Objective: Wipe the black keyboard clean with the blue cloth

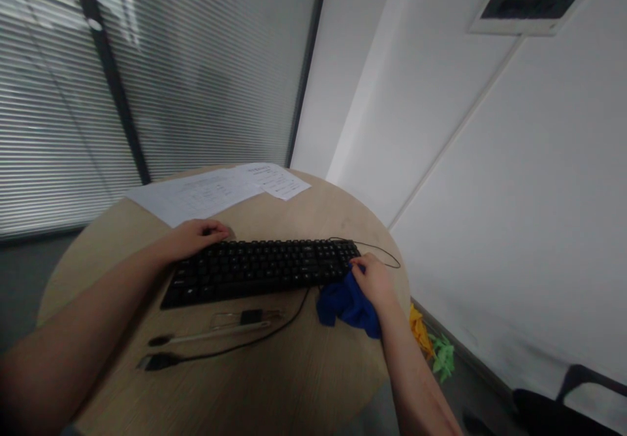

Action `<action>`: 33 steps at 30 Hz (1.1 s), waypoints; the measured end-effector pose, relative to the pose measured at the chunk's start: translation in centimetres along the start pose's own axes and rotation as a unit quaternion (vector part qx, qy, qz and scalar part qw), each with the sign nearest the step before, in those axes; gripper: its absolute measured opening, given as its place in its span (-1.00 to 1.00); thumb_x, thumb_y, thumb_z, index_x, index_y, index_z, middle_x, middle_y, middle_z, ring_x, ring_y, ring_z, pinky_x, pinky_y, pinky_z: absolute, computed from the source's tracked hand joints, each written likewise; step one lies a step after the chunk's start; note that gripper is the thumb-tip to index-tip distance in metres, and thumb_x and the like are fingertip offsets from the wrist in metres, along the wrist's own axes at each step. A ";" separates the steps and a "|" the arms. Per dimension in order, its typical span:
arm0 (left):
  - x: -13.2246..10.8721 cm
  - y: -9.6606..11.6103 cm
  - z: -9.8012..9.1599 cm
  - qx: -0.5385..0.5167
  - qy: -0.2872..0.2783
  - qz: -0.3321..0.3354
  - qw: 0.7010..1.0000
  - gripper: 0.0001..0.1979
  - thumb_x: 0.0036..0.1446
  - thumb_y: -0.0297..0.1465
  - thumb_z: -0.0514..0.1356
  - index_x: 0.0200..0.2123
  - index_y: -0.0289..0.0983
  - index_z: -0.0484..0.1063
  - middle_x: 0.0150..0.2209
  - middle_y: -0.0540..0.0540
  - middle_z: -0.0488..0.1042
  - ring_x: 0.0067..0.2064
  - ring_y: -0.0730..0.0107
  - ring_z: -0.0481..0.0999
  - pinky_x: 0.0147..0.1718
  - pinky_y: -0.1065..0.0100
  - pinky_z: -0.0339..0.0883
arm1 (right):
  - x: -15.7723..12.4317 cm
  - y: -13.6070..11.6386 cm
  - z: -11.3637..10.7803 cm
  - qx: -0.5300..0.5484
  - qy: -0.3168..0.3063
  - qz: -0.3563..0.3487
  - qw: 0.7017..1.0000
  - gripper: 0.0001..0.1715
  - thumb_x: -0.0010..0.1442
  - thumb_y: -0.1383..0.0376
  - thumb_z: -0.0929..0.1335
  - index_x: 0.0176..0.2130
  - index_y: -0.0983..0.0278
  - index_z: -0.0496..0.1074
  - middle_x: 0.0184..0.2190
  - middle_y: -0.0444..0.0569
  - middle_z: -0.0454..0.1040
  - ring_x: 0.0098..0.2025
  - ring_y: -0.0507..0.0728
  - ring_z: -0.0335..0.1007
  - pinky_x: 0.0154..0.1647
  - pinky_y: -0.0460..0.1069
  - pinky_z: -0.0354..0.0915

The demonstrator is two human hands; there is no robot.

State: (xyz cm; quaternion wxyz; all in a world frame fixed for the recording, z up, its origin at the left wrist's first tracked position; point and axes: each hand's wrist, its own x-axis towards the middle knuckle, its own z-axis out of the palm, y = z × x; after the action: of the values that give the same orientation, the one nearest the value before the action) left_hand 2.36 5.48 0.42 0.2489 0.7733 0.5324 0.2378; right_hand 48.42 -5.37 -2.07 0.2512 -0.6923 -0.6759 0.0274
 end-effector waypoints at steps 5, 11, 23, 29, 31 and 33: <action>-0.1 0.1 0.0 0.003 0.003 -0.007 1.000 -0.53 0.08 -0.01 0.13 -0.21 -0.22 0.61 -0.27 -0.10 0.63 -0.20 0.15 0.57 -0.14 0.23 0.33 | -0.1 -0.1 -0.1 -0.009 -0.001 0.025 1.000 -0.72 0.22 0.26 0.31 -0.19 0.23 0.61 -0.15 -0.09 0.50 -0.07 0.03 0.41 0.03 -0.10 0.25; 0.1 -0.4 0.0 0.003 0.001 -0.002 1.000 -0.53 0.07 0.01 0.13 -0.21 -0.21 0.61 -0.26 -0.10 0.64 -0.18 0.14 0.57 -0.12 0.22 0.32 | 0.1 0.5 -0.9 -0.024 0.063 0.105 0.992 -0.67 0.25 0.23 0.29 -0.14 0.22 0.62 -0.08 -0.06 0.52 -0.02 0.06 0.41 0.12 -0.06 0.26; 0.1 -0.4 0.0 0.000 -0.001 -0.004 1.000 -0.54 0.07 0.00 0.14 -0.21 -0.19 0.62 -0.27 -0.08 0.64 -0.19 0.15 0.57 -0.13 0.23 0.32 | 0.2 0.5 -0.6 -0.011 0.010 0.093 0.996 -0.70 0.21 0.23 0.31 -0.21 0.25 0.62 -0.13 -0.06 0.54 -0.04 0.06 0.43 0.07 -0.08 0.28; 0.1 -0.4 0.0 0.009 0.007 -0.006 1.000 -0.55 0.07 0.01 0.13 -0.22 -0.18 0.62 -0.27 -0.07 0.64 -0.19 0.14 0.57 -0.13 0.22 0.31 | 0.3 0.6 -0.4 -0.010 0.008 0.081 0.997 -0.68 0.20 0.23 0.30 -0.18 0.21 0.62 -0.11 -0.07 0.53 -0.02 0.07 0.42 0.11 -0.06 0.26; 0.1 -0.4 0.0 0.013 0.004 -0.007 1.000 -0.54 0.08 0.01 0.13 -0.20 -0.17 0.62 -0.26 -0.08 0.64 -0.18 0.14 0.57 -0.11 0.22 0.31 | 0.3 0.8 -0.5 -0.010 0.016 0.096 0.995 -0.68 0.19 0.20 0.30 -0.23 0.22 0.62 -0.13 -0.06 0.54 -0.03 0.09 0.42 0.09 -0.04 0.26; 0.1 -0.4 0.0 0.012 0.000 -0.006 1.000 -0.53 0.08 0.01 0.12 -0.19 -0.17 0.62 -0.24 -0.08 0.64 -0.16 0.13 0.57 -0.10 0.22 0.32 | 0.2 1.2 -0.8 -0.004 0.049 0.119 0.992 -0.66 0.18 0.14 0.30 -0.27 0.23 0.60 -0.15 -0.05 0.54 -0.05 0.12 0.41 0.07 -0.02 0.26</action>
State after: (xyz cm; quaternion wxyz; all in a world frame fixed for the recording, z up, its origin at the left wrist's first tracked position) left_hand 2.09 5.75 0.21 0.2409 0.7730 0.5401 0.2298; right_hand 49.81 -5.34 -1.75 0.2764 -0.7693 -0.5756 0.0200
